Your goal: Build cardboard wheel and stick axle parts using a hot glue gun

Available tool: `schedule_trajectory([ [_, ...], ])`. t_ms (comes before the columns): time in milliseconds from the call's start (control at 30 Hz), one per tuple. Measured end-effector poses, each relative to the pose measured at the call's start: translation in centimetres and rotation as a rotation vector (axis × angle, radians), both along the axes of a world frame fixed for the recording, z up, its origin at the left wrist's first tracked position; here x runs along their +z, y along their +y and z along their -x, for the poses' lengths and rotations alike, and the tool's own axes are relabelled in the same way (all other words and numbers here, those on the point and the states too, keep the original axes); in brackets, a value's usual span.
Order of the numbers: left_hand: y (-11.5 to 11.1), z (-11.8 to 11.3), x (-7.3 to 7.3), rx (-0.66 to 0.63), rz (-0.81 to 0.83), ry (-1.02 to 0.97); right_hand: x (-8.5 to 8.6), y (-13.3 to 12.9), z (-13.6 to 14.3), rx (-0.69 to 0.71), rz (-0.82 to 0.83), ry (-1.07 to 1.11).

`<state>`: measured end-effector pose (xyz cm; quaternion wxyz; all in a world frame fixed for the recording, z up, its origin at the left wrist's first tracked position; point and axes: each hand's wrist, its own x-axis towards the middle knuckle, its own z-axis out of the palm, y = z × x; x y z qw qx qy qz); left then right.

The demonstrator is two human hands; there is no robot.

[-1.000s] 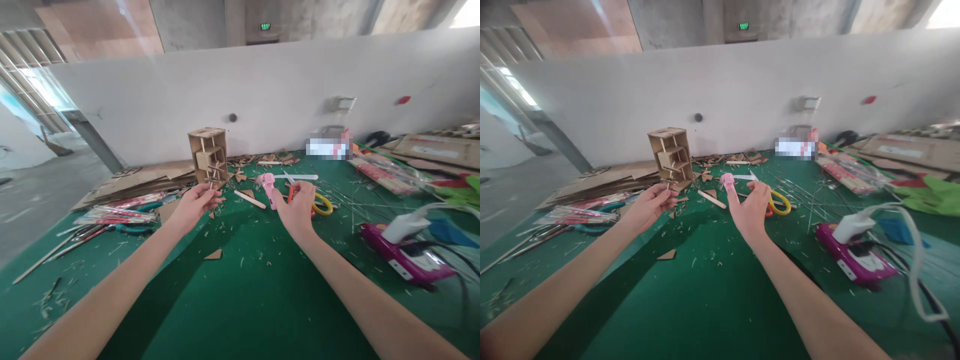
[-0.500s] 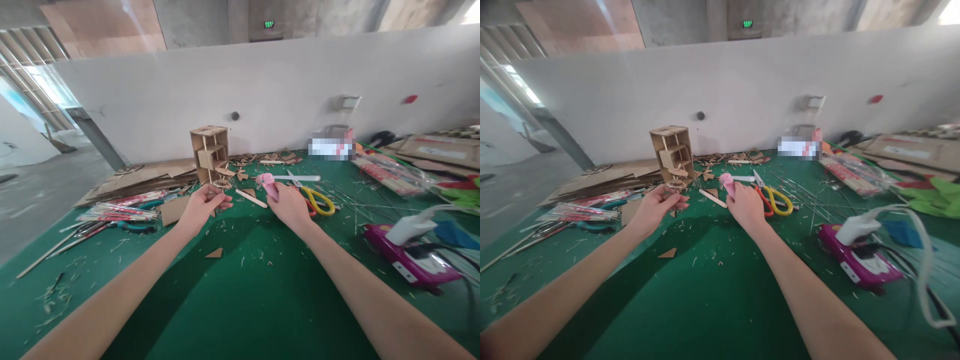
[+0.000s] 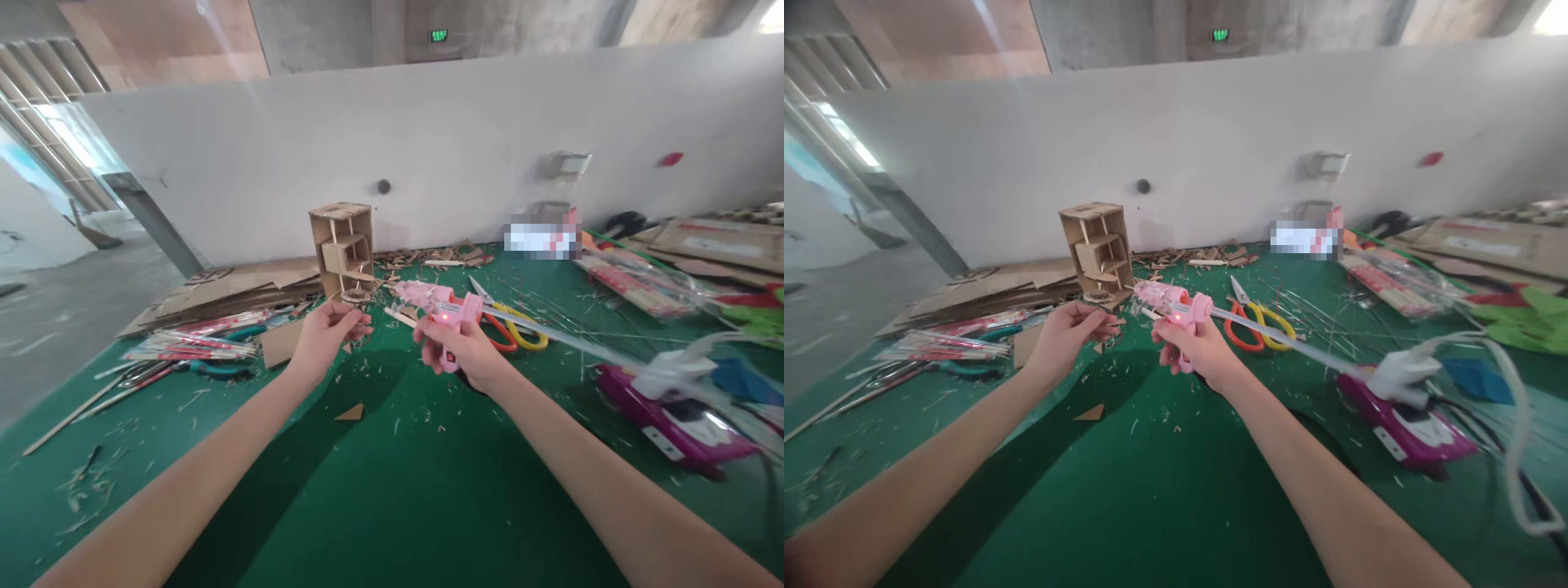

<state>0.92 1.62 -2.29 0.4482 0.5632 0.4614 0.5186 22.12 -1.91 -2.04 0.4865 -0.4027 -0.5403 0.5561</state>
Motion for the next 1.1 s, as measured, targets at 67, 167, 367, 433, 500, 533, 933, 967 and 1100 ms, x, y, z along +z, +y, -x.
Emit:
schedule_trajectory([
  [67, -0.1, -0.1, 0.0, -0.005, -0.001, 0.008, 0.0, -0.1, 0.2, 0.038, -0.001, -0.050],
  [167, -0.3, -0.3, 0.0, -0.022, 0.003, 0.030, -0.2, -0.1, 0.5, 0.038, -0.023, -0.097],
  [367, -1.0, -0.9, 0.5, -0.038, 0.000, 0.058, -0.4, -0.3, 0.9, 0.040, 0.013, -0.099],
  [433, -1.0, -1.0, 0.5, -0.033, 0.004, 0.066, -0.4, -0.4, 0.9, 0.039, 0.007, -0.104],
  [500, -0.9, -1.0, 0.5, -0.031, 0.004, 0.070, -0.5, -0.4, 0.8, 0.046, -0.011, -0.114],
  [533, -0.9, -0.9, 0.5, -0.032, 0.002, 0.069, -0.6, -0.3, 0.8, 0.048, -0.020, -0.120],
  [933, -1.0, -0.9, 0.5, -0.041, -0.018, 0.080, -1.1, -0.1, 0.5, 0.054, -0.032, -0.147],
  [967, -1.0, -0.9, 0.5, -0.044, -0.020, 0.083, -1.1, -0.1, 0.5, 0.054, -0.034, -0.149],
  [1100, -1.0, -0.8, 0.3, -0.051, -0.029, 0.086, -1.1, -0.1, 0.5, 0.048, -0.050, -0.141],
])
